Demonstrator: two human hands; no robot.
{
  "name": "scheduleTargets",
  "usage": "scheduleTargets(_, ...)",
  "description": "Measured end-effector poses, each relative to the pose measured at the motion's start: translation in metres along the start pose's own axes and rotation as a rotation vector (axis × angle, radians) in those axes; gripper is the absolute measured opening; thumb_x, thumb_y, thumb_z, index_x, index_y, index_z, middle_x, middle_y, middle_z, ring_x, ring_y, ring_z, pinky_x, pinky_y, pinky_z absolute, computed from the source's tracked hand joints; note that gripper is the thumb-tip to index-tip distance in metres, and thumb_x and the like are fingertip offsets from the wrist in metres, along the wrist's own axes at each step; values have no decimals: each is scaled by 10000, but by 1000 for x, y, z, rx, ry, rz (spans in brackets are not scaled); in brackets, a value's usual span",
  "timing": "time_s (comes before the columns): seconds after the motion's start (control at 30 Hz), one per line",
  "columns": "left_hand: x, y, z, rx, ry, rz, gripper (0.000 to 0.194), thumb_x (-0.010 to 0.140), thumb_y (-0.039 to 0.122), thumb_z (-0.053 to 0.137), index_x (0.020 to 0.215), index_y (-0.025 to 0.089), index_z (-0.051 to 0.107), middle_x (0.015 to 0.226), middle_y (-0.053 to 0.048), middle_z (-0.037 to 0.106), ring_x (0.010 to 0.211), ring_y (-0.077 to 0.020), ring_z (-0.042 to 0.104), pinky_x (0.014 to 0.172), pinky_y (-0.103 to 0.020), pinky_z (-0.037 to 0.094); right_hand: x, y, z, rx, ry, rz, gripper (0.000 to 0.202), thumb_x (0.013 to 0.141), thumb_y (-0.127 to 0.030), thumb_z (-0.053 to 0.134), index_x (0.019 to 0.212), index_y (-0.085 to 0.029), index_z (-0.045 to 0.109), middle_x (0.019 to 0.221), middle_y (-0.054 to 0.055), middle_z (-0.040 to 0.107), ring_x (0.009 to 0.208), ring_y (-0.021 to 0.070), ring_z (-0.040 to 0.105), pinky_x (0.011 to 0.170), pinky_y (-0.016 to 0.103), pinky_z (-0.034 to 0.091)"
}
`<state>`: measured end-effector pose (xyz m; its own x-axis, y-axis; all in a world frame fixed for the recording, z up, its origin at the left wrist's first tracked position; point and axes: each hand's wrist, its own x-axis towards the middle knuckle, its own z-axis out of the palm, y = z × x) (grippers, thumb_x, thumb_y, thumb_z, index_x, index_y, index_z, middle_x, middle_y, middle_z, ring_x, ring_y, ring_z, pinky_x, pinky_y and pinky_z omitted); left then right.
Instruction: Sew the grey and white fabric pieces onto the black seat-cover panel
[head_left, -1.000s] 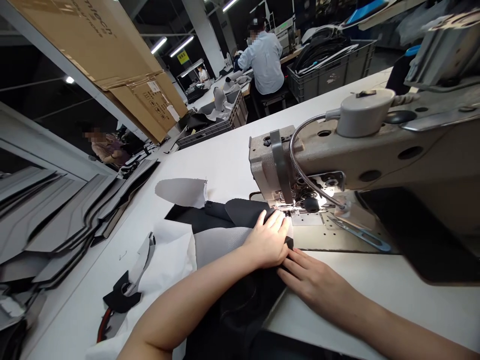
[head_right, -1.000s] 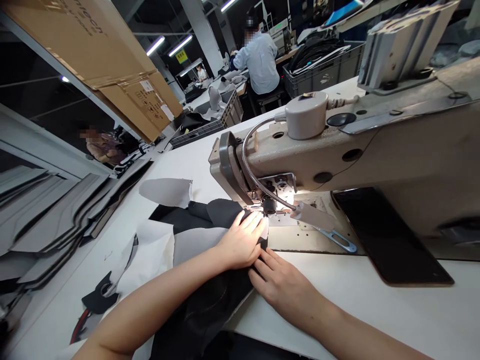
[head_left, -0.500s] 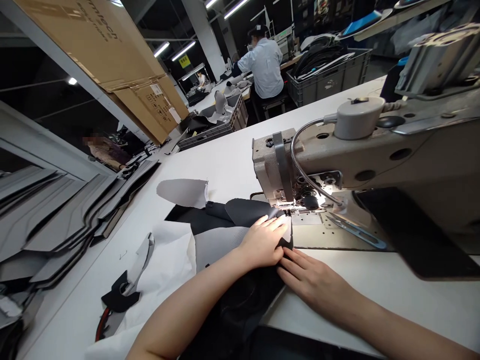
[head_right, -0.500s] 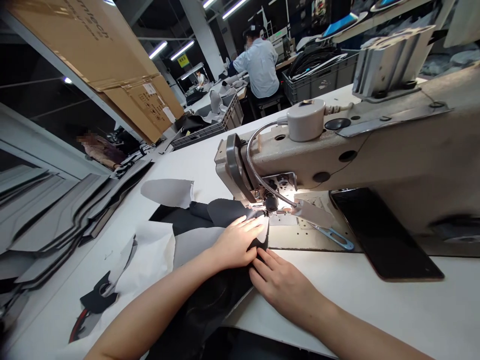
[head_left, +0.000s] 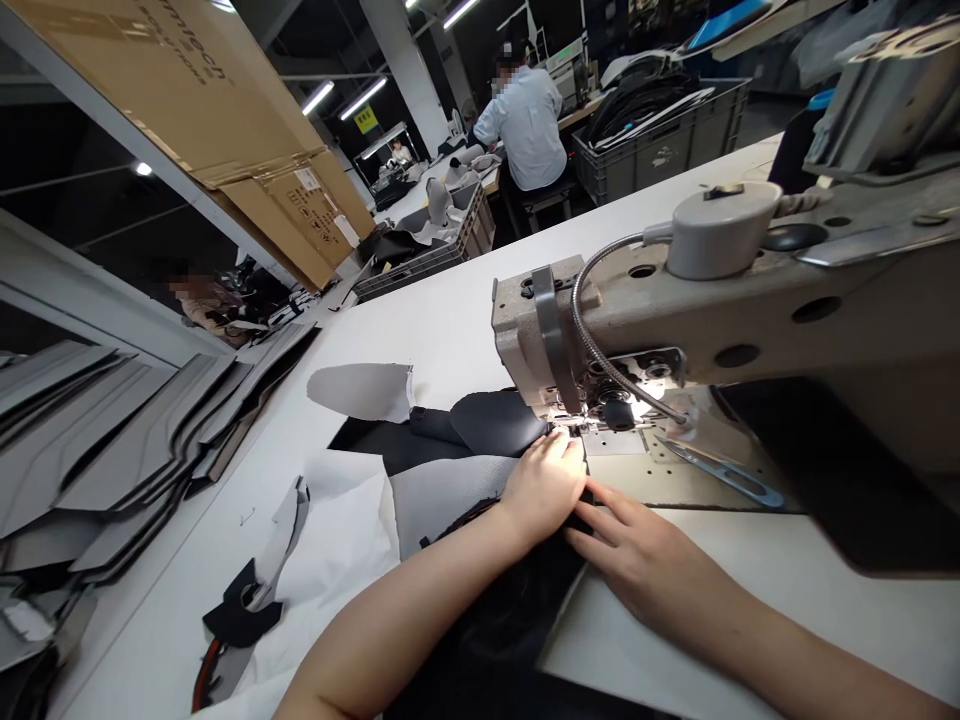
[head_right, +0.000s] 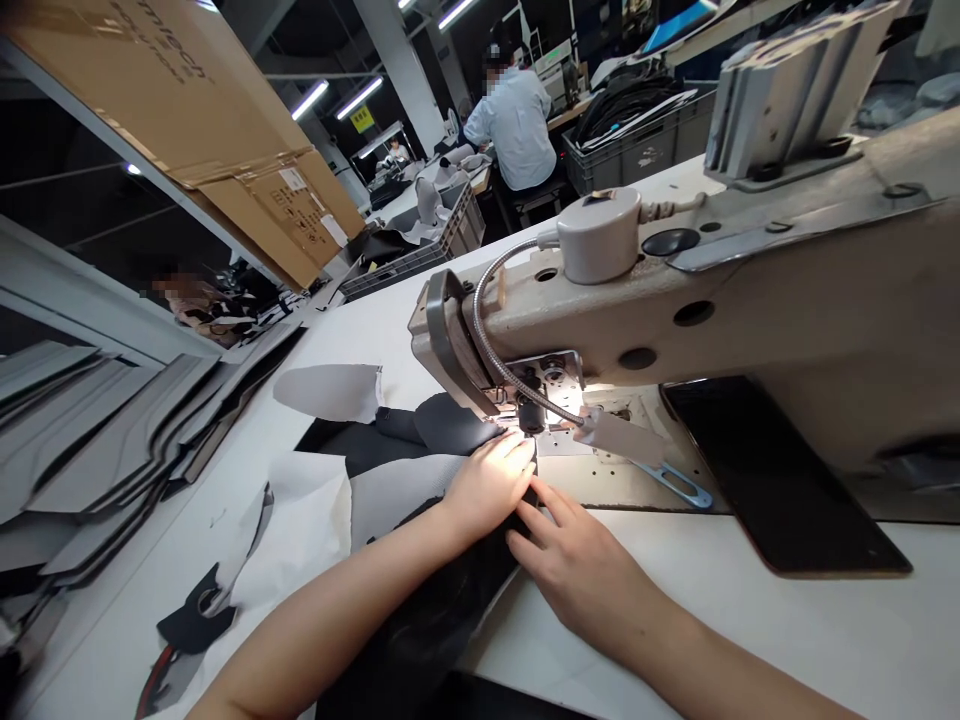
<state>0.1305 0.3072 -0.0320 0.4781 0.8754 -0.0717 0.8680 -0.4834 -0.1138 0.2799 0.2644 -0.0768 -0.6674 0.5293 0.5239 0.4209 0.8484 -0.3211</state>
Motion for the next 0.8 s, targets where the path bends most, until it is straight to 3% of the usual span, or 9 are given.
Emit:
scheduleTargets(0.1, -3, -12, -26, -46, -45, -23, 249, 906, 308, 471, 1062, 154, 589, 1160, -85, 601, 1118, -227, 531, 966, -343, 431, 2, -2, -9, 160, -75, 14, 315, 728, -83, 534, 988, -216, 654, 1139, 66, 609, 1181, 264, 456, 1037, 464, 354)
scheduleTargets(0.17, -12, -23, -50, -83, -89, -99, 384, 857, 418, 540, 1155, 177, 550, 1177, -73, 592, 1076, -245, 551, 928, -370, 454, 1, -6, -13, 284, -144, -24, 319, 769, -154, 556, 1052, -280, 635, 1099, 7, 635, 1141, 223, 490, 1103, 508, 212)
scheduleTargets(0.23, -23, -31, -69, -125, -123, -182, 480, 844, 409, 550, 1267, 196, 469, 1199, -62, 580, 1057, -234, 561, 904, -354, 464, -1, -11, -11, 342, -191, -74, 353, 797, -201, 551, 1129, -310, 599, 1103, -19, 641, 1161, 218, 481, 1117, 561, 48)
scheduleTargets(0.3, -34, -28, -76, -143, -171, -188, 434, 861, 327, 514, 1279, 226, 457, 1148, -40, 601, 994, -207, 587, 841, -309, 485, -4, -18, -5, 316, -205, -110, 375, 802, -225, 550, 1172, -283, 578, 1161, -2, 623, 1202, 236, 451, 1116, 559, 19)
scheduleTargets(0.43, -41, 1, -49, -18, -308, -25, 430, 829, 190, 484, 1259, 189, 477, 916, -37, 636, 802, -211, 617, 655, -293, 501, -10, -28, 10, 146, -127, -163, 311, 814, -220, 557, 1119, -184, 606, 1124, 60, 639, 1141, 247, 497, 1106, 460, 213)
scheduleTargets(0.53, -36, 16, -24, 78, -272, -42, 543, 825, 148, 464, 1358, 143, 363, 871, -52, 638, 761, -219, 618, 616, -303, 494, -11, -31, 15, 69, -59, -189, 303, 802, -219, 562, 1091, -148, 617, 1077, 84, 651, 1097, 253, 524, 1079, 448, 279)
scheduleTargets(0.8, -11, 4, -17, 84, -153, -68, 438, 872, 153, 412, 1309, 140, 433, 939, -84, 649, 853, -234, 611, 696, -337, 499, -11, -17, 18, 26, 36, -91, 334, 823, -254, 532, 1124, -134, 612, 1208, 100, 600, 1162, 257, 498, 1048, 423, 342)
